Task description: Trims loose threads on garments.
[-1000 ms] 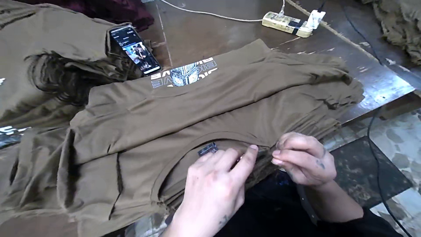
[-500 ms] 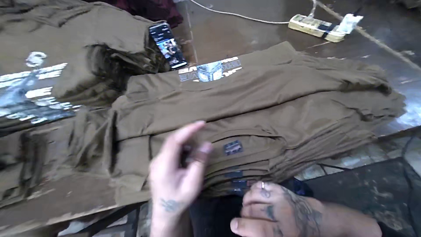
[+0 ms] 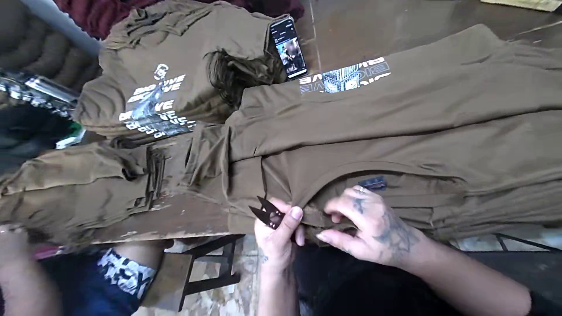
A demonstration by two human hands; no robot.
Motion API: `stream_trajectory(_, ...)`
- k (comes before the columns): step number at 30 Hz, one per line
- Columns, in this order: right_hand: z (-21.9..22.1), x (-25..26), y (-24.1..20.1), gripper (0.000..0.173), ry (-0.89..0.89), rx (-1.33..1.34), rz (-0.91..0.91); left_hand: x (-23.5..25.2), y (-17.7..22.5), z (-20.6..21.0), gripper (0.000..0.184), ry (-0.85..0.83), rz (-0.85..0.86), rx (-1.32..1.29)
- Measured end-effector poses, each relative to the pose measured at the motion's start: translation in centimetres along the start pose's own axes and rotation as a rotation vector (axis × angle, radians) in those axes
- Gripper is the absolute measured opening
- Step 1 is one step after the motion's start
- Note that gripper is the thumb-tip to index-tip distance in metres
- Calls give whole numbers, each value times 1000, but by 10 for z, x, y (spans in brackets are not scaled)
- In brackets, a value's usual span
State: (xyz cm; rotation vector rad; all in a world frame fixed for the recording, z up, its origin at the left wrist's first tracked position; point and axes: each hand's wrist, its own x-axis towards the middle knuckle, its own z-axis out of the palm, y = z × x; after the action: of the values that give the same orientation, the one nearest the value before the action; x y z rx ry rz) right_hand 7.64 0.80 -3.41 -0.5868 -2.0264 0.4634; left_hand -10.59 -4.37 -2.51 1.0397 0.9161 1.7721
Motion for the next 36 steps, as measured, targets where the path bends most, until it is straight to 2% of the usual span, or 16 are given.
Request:
stream_trajectory(1,3,4,-1,38,-7,-43,18,-1,-4,-1,14,-12,12,-46)
stream_trajectory(4,12,6,4,27,21,-70,-60,2,-9,-6,12,-81,11,-81)
stream_trajectory(8,3,-4,9,31,64,54,-75,3,-10,-13,9,-138,-20,-121)
stream_trajectory(13,-2,-1,5,36,-60,33,22,3,-7,-16,10,-160,-89,-148)
stream_trajectory(15,3,1,5,31,-47,-34,-9,4,-6,-17,10,-178,-109,-128)
stream_trajectory(17,5,-1,7,30,-17,-42,-68,6,-1,-20,11,-199,-80,76)
stream_trajectory(19,1,-6,9,30,4,38,-94,9,12,-23,15,-258,59,624)
stream_trajectory(21,-2,-11,11,27,23,122,-104,12,34,-26,41,-360,177,1109)
stream_trajectory(22,-2,-13,11,26,28,142,-108,13,46,-24,49,-418,226,1257)
stream_trajectory(25,0,-13,11,23,52,167,-95,12,77,-14,36,-601,385,1496)
stream_trajectory(27,1,-12,11,23,68,174,-97,9,83,-5,34,-666,450,1608)
stream_trajectory(29,1,-13,11,25,55,201,-124,7,80,-1,34,-684,491,1648)
stream_trajectory(32,-4,-16,12,29,-5,293,-171,8,79,-10,34,-637,474,1555)
stream_trajectory(34,-7,-14,9,37,5,306,-146,10,75,-22,34,-523,394,1355)
stream_trajectory(36,-11,-6,3,40,17,225,-67,13,58,-36,46,-380,305,1194)
